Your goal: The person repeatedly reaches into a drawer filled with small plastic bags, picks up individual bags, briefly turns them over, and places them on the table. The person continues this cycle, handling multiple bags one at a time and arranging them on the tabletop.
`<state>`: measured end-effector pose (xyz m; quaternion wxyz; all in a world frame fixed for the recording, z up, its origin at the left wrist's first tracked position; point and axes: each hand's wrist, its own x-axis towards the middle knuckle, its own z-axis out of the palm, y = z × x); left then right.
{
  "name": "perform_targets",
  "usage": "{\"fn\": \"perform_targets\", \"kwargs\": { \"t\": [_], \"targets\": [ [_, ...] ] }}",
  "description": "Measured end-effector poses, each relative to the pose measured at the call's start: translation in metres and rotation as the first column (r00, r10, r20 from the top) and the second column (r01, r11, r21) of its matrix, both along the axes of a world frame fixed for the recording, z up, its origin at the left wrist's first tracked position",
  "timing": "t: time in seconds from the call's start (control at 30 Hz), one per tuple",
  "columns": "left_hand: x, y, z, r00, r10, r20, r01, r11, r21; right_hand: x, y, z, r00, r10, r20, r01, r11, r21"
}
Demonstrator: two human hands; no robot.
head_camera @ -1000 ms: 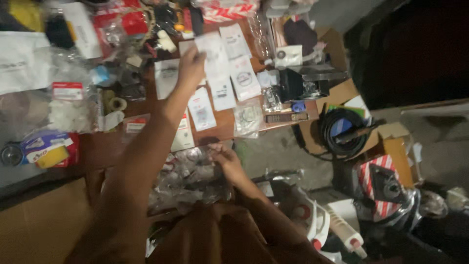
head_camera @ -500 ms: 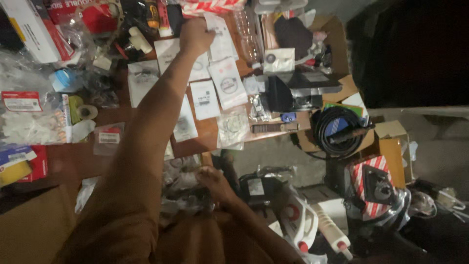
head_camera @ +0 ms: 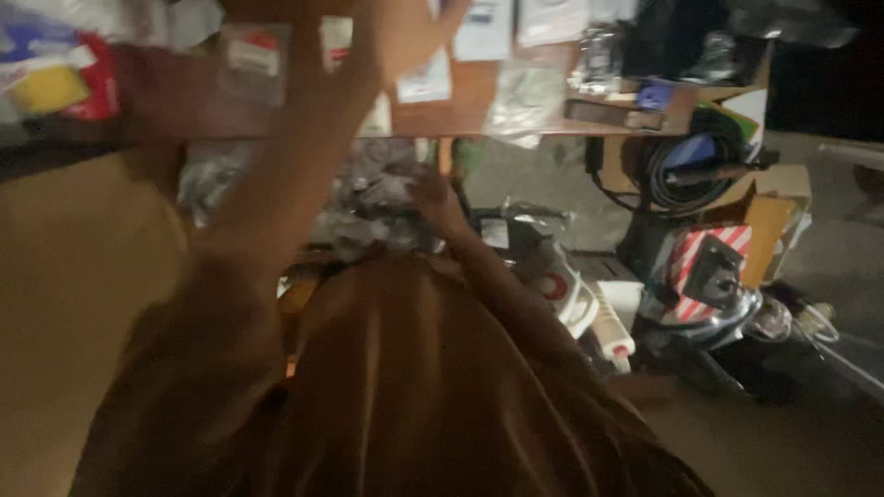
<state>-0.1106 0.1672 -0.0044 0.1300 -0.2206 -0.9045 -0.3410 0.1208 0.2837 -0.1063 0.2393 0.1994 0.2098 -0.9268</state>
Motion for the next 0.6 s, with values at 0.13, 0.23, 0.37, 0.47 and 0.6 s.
{"fn": "perform_targets", "kwargs": {
  "t": [0.13,0.23,0.37,0.47,0.6],
  "targets": [
    [0.112,-0.084,0.024,0.984,-0.042,0.172,-0.034,0.908,0.418,0.001,-0.022,-0.002,0.920,0.293,-0.259,-0.049,0.743,0.668],
    [0.183,-0.132,0.018,0.815,0.163,0.556,-0.359,0.895,0.264,-0.012,-0.040,-0.001,0.880,0.404,-0.250,-0.025,0.565,0.824],
    [0.244,-0.179,-0.042,0.962,0.044,0.271,-0.010,0.992,-0.126,-0.003,-0.068,0.002,0.762,0.644,0.070,-0.239,0.180,0.954],
    [0.272,-0.201,-0.088,0.951,0.005,0.308,0.086,0.956,-0.281,0.028,-0.080,0.005,0.612,0.791,0.022,0.214,-0.192,0.958],
    [0.286,-0.219,-0.110,0.903,0.140,0.406,0.061,0.894,-0.444,0.053,-0.077,0.005,0.498,0.768,0.403,-0.166,-0.372,0.913]
  ]
}}
